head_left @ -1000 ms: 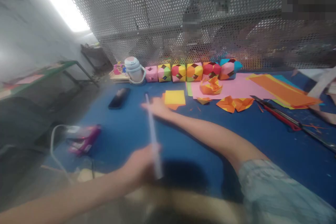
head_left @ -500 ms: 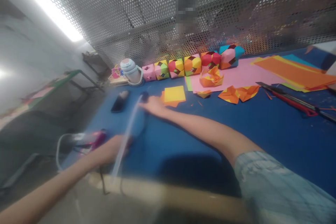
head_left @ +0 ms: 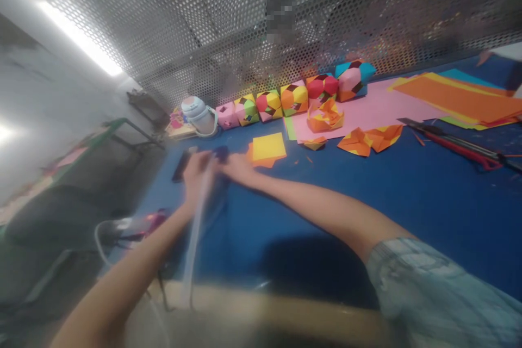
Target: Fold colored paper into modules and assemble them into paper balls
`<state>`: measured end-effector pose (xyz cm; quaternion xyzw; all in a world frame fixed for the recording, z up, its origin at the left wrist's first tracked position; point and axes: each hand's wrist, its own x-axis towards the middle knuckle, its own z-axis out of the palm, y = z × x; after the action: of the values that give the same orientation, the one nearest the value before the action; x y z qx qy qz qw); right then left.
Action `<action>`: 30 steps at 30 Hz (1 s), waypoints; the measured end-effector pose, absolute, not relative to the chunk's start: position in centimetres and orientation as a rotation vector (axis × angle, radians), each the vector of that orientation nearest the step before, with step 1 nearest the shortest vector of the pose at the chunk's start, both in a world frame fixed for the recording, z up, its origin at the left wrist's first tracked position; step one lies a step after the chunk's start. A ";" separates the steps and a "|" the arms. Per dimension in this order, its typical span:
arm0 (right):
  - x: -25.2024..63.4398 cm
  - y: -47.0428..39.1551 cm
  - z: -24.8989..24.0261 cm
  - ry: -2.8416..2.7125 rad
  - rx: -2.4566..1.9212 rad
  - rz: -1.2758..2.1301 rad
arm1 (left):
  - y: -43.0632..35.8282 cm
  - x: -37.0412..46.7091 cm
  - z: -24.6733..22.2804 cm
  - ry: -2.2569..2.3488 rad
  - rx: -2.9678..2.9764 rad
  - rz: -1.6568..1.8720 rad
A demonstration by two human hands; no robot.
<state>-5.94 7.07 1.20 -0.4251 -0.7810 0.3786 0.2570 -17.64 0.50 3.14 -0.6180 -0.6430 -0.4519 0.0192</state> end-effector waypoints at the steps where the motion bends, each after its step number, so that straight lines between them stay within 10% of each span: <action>1: -6.0 7.0 1.1 -2.117 -1.152 1.025 | 0.6 -17.8 3.2 -1.965 -1.926 -1.361; 30: -5.8 6.7 1.0 -2.118 -1.083 1.045 | 1.4 -18.0 2.1 -2.071 -1.811 -1.526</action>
<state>-5.82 6.67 0.99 -0.4017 -0.7852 0.3873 0.2685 -17.96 1.43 2.09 -0.5756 -0.6584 -0.4850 -0.0021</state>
